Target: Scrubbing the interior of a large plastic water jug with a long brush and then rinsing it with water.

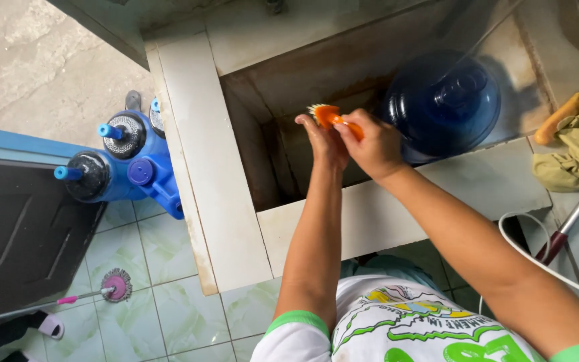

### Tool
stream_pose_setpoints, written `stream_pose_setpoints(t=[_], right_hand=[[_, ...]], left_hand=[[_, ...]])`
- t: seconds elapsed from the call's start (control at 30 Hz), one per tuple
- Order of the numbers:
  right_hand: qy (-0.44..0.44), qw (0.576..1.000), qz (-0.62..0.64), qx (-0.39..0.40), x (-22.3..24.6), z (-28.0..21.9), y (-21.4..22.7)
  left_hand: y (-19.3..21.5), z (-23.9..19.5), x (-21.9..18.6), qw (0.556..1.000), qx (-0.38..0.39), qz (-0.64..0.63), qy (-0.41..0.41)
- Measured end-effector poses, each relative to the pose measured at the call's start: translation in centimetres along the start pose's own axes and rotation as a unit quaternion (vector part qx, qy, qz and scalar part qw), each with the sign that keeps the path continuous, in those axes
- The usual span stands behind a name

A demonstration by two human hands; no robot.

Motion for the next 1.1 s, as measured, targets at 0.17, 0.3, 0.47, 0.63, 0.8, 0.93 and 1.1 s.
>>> stream_pose_setpoints(t=[0.17, 0.3, 0.47, 0.63, 0.8, 0.93, 1.1], right_hand=[[0.047, 0.999, -0.024, 0.001, -1.5, -1.5, 1.8], [0.006, 0.999, -0.041, 0.012, -4.4, -3.1, 3.8], [0.010, 0.999, 0.023, -0.021, 0.2, -0.7, 1.8], [-0.035, 0.997, 0.075, 0.007, -0.6, -1.2, 2.9], [-0.055, 0.997, 0.045, 0.043, 0.4, -0.7, 4.4], [-0.030, 0.999, 0.020, 0.009, -1.1, 1.3, 3.5], [-0.109, 0.984, 0.127, 0.057, -1.0, 0.0, 4.0]], left_hand=[[-2.1, -1.7, -2.1, 0.999, 0.031, -0.010, 0.033], [-2.2, -1.9, -4.5, 0.997, 0.060, -0.044, -0.018], [-3.9, -2.6, -0.9, 0.996, 0.084, -0.013, -0.015], [-3.7, -1.2, -1.4, 0.996, 0.052, 0.025, -0.060], [-2.0, -1.5, 0.4, 0.992, 0.072, 0.084, -0.060], [-5.0, -2.9, 0.0, 0.973, 0.079, 0.210, -0.054], [-5.1, -1.4, 0.1, 0.984, 0.123, 0.099, -0.077]])
Point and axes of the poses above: each hand's wrist, its own z-axis towards the middle knuckle, its own y-axis out of the back of the hand, x = y × z, the point moved 5 cm from there along z, towards the middle knuckle, and after that the axes turned 6 degrees about -y, right-handed, at the moved point
